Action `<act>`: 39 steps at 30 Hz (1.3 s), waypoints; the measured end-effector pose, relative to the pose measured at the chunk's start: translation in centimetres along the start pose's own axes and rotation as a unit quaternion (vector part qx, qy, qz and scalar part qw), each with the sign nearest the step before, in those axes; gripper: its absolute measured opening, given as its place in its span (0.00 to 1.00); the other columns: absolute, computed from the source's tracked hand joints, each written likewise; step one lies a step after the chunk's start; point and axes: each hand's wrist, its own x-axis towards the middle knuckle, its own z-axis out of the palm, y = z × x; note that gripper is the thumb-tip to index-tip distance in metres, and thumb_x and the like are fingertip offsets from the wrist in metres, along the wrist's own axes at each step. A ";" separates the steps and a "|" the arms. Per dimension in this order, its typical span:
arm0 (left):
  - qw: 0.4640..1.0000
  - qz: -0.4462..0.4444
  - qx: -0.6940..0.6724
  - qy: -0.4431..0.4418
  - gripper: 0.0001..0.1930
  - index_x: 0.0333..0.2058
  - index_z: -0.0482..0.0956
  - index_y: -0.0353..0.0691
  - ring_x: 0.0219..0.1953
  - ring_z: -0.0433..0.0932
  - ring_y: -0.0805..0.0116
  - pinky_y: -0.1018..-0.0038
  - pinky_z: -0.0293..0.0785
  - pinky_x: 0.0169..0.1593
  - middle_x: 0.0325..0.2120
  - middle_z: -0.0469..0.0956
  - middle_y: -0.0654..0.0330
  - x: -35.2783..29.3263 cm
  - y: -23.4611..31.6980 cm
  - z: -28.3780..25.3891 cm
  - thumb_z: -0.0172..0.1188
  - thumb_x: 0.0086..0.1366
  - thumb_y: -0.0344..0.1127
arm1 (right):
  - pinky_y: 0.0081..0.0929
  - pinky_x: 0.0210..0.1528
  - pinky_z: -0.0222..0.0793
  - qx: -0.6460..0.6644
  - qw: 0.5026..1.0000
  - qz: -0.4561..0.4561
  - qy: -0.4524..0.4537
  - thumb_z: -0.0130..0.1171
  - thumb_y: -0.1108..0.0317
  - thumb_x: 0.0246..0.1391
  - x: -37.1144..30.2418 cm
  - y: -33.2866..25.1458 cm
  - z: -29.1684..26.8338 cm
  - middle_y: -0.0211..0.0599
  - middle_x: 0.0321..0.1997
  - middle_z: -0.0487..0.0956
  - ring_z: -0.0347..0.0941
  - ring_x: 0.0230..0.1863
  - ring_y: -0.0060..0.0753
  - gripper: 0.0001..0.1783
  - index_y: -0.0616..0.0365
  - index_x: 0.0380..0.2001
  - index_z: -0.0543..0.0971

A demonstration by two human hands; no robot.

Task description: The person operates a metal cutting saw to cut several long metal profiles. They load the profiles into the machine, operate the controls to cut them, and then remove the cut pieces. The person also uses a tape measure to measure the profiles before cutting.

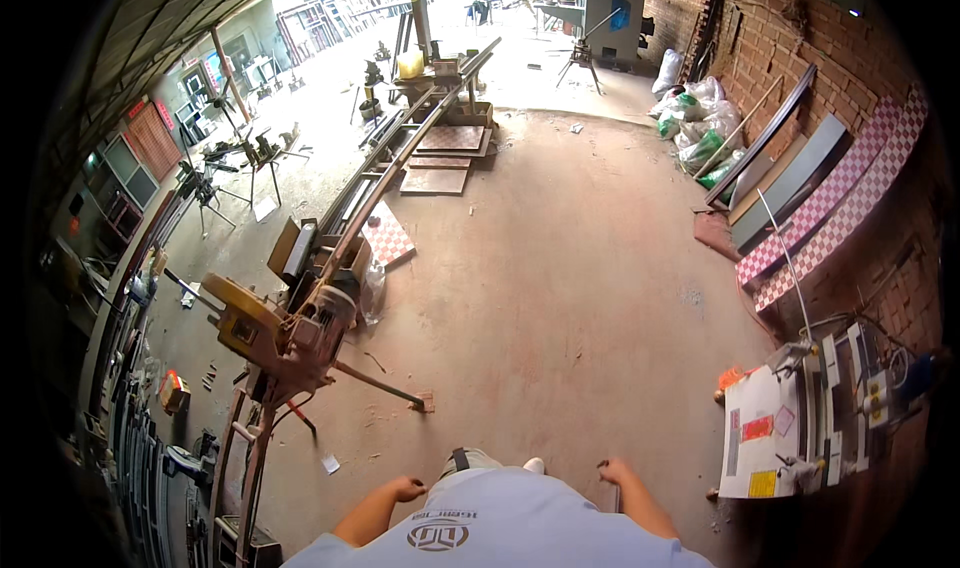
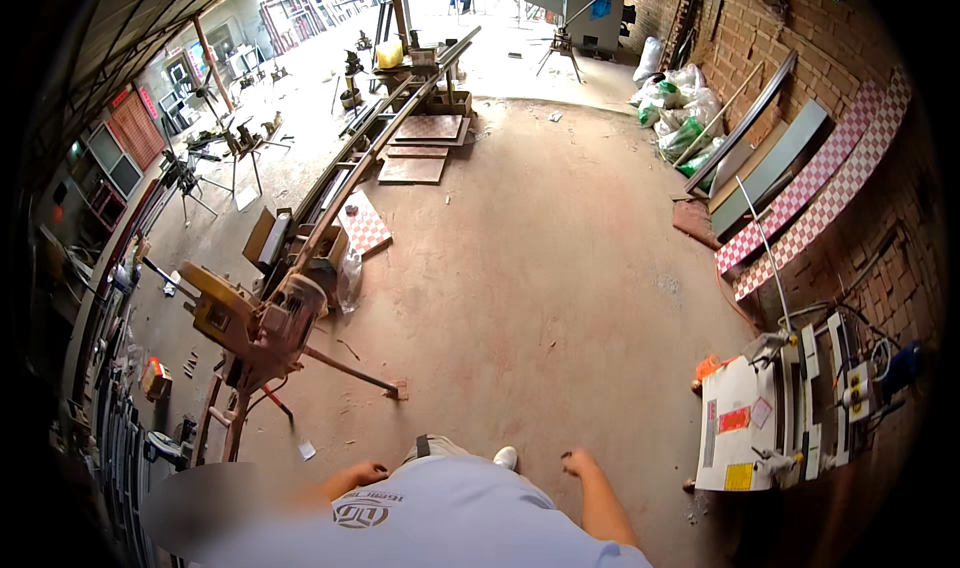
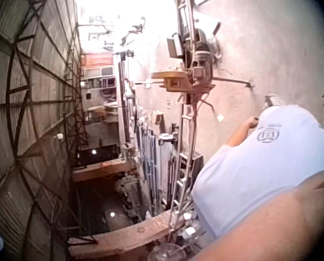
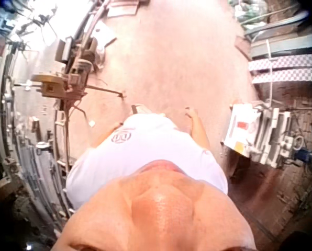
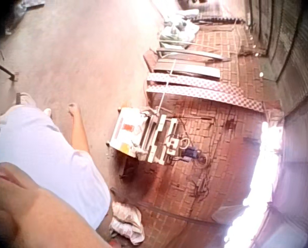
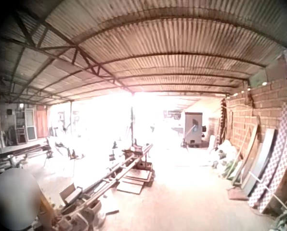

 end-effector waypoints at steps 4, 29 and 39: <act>0.999 0.002 -0.045 0.015 0.29 0.48 0.82 0.41 0.52 0.77 0.48 0.60 0.72 0.56 0.49 0.79 0.46 12.2 2.6 0.8 0.58 0.58 0.59 | 0.30 0.36 0.75 0.160 0.970 -0.098 0.155 0.57 0.67 0.51 15.1 -14.7 -21.7 0.39 0.27 0.83 0.81 0.29 0.34 0.17 0.60 0.43 0.83; 0.932 0.024 -0.096 0.350 0.19 0.44 0.84 0.44 0.47 0.80 0.49 0.59 0.75 0.51 0.43 0.82 0.49 59.5 50.2 -92.7 0.52 0.66 0.50 | 0.31 0.39 0.71 0.025 0.997 0.027 -0.066 0.66 0.65 0.46 75.1 -42.9 -62.6 0.40 0.32 0.82 0.76 0.32 0.31 0.14 0.56 0.38 0.83; 0.964 -0.041 -0.242 0.100 0.26 0.41 0.85 0.39 0.40 0.81 0.52 0.58 0.74 0.46 0.39 0.84 0.50 72.1 54.5 -82.2 0.57 0.58 0.57 | 0.33 0.45 0.69 0.019 0.995 -0.080 0.054 0.69 0.59 0.48 108.7 -61.4 -102.1 0.36 0.36 0.82 0.75 0.37 0.30 0.16 0.54 0.38 0.82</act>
